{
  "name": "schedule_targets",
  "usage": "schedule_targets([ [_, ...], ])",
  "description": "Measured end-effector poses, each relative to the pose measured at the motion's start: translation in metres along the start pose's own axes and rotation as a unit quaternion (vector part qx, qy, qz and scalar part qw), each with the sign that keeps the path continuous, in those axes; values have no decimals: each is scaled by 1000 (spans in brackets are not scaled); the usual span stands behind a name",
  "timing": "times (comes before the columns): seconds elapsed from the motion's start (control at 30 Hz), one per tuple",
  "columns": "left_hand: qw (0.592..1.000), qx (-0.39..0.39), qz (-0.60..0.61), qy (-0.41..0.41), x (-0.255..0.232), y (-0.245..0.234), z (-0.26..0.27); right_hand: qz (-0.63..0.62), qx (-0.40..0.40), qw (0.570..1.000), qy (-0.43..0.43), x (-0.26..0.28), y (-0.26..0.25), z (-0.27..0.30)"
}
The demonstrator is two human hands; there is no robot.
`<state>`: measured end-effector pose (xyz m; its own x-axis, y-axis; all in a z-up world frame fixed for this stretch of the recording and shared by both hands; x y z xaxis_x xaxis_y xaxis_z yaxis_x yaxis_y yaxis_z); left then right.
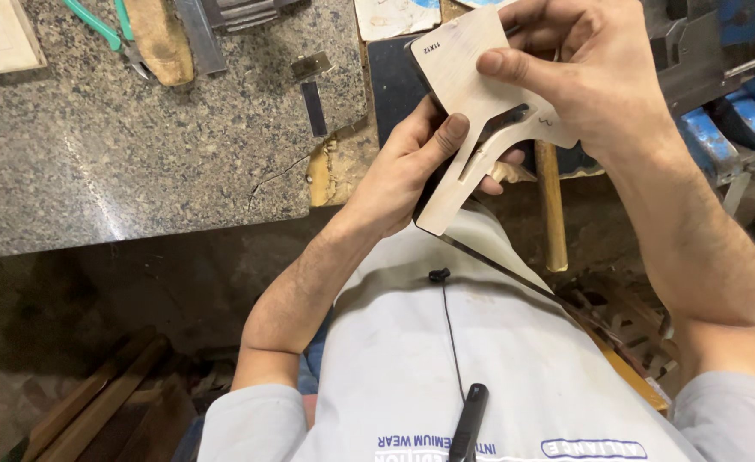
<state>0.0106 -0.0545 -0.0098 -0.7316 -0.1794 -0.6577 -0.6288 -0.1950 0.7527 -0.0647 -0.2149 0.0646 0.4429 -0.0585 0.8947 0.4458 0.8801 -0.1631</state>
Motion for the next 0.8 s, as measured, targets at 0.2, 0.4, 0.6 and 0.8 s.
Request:
schedule_targets([
  [0.2, 1000, -17, 0, -15, 5, -7, 2, 2, 8, 1000, -13, -3, 3, -1],
  [0.4, 999, -39, 4, -24, 5, -11, 5, 17, -33, 999, -5, 10, 13, -1],
  [0.6, 998, -38, 35, -29, 1, -15, 7, 11, -21, 1000, -4, -1, 16, -2],
  [0.8, 993, -85, -63, -46, 15, -65, 4, 49, -32, 998, -27, -55, 10, -28],
])
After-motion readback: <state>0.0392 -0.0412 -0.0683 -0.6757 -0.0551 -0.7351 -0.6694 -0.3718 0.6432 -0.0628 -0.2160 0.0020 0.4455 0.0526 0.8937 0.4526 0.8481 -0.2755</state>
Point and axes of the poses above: each hand's wrist, its own z-axis away from the middle knuckle, its own y-axis out of the palm, x = y × z, the point moved 4 cm from there along -z, towards the middle knuckle, and after that the axes turned 14 degrees about y, right-handed, at the moved point
